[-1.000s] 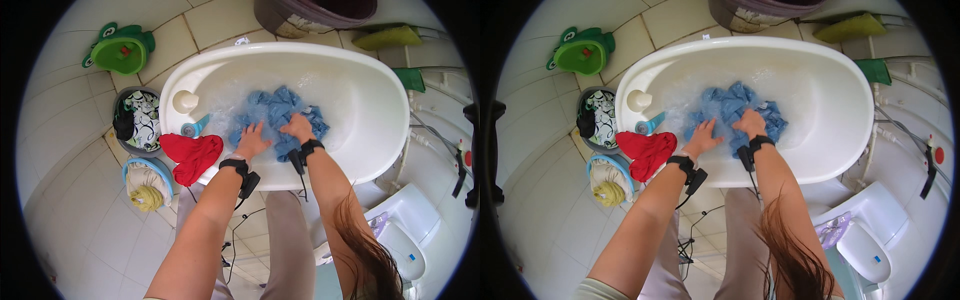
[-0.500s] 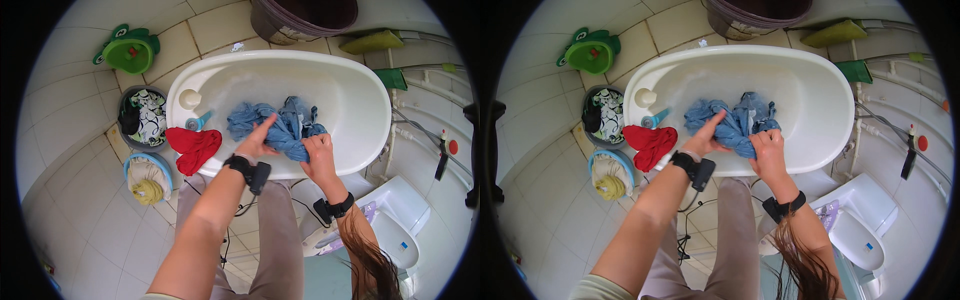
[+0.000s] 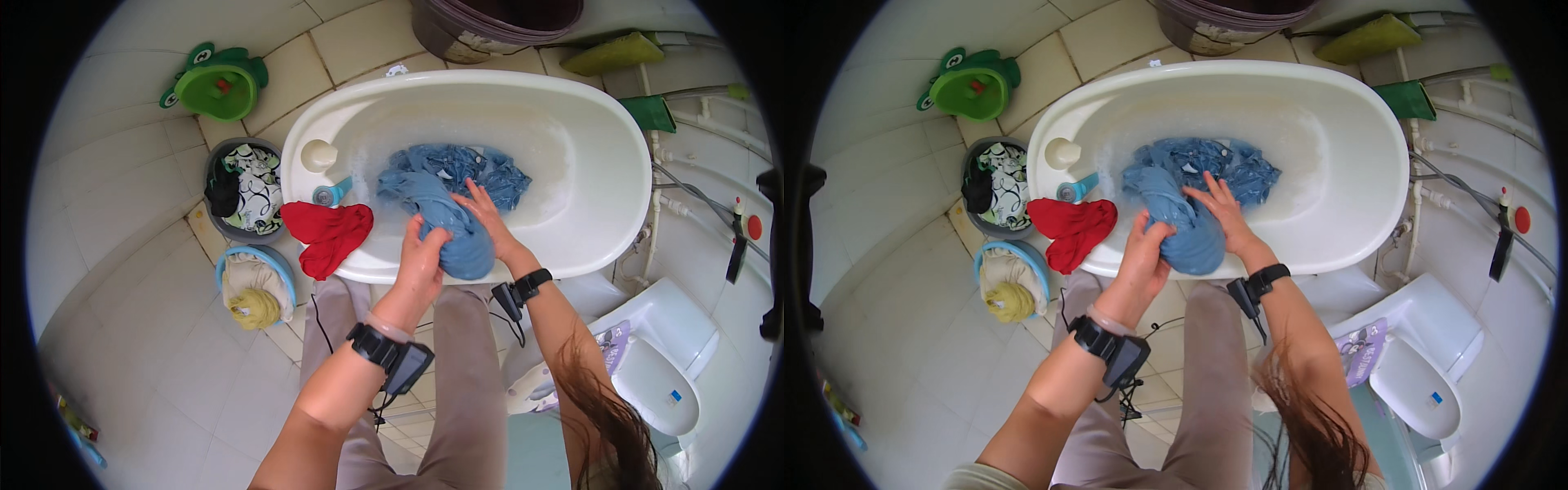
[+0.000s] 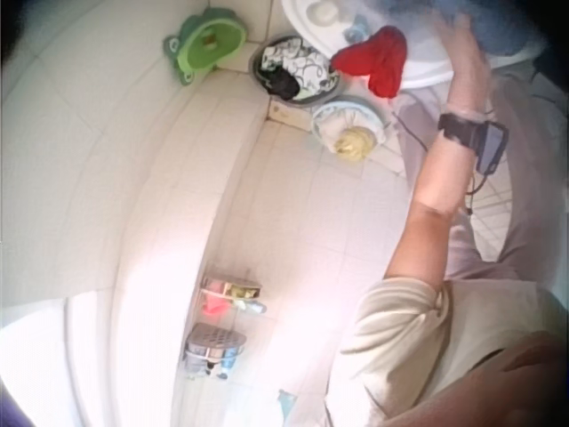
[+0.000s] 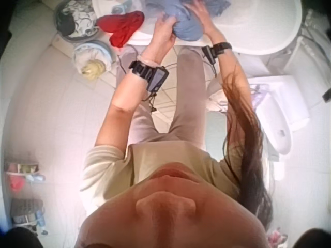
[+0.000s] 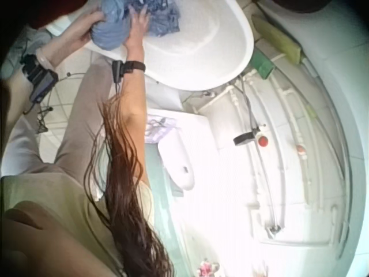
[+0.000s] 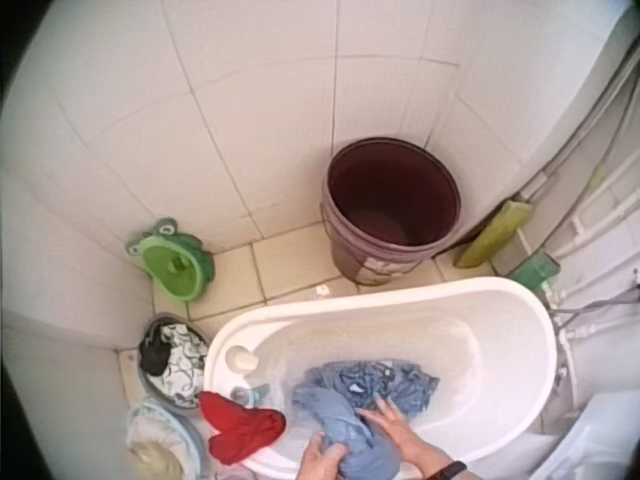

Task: The person sits on the floor and hand-washes various garments in a white basin. They pick up items from a blue bowl, submerge them in the basin, agitate them by hand, and wring them out before placing them back into the bowl.

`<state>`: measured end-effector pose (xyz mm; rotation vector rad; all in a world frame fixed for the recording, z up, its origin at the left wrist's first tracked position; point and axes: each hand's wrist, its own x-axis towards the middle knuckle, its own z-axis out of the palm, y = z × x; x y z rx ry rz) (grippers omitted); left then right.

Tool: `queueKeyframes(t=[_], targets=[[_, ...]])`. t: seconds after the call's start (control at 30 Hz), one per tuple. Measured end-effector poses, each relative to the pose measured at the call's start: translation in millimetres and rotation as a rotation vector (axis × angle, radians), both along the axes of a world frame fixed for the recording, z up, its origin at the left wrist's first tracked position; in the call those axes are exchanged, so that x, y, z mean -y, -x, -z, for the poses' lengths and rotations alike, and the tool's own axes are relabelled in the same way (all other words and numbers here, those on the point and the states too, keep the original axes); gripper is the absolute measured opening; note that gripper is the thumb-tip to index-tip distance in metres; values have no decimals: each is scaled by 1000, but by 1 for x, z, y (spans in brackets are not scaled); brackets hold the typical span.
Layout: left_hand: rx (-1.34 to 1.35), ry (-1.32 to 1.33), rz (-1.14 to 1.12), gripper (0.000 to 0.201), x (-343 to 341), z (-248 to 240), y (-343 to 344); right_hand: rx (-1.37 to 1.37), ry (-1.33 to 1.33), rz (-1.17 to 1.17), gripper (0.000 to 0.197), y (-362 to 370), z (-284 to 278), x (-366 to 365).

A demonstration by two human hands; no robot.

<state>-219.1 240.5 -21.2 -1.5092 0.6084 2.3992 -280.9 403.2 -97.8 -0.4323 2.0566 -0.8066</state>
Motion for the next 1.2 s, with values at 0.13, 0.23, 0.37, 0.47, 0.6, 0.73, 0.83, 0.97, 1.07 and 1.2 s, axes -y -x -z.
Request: queueKeyframes(t=[0.13,0.23,0.37,0.47,0.6,0.73,0.83,0.97,1.07,1.2], targets=[[-106,-224,-36,42,21,-27,-11,67,498,228,43,-9,-13,-12],[-83,-195,294,55,42,-21,-24,-97,507,195,30,2,-87,-11],[115,-281,288,108,66,9,-21,-117,479,204,29,12,-144,-16],[22,-400,417,118,43,25,-1,371,427,671,36,9,-196,-30],[-89,-543,220,100,20,30,-1,447,40,627,49,15,-258,-21],[-158,-712,25,72,-18,12,-8,590,411,907,60,-19,-261,-44],[-84,-685,-74,64,-16,5,-22,738,847,1053,70,-25,-225,-53],[-173,-536,124,57,10,-18,-25,673,688,1058,66,6,-185,-92],[-282,-522,225,71,21,-20,-22,732,596,1226,56,12,-155,-86],[-397,-571,279,60,32,-44,4,802,385,1158,46,8,-118,-70]])
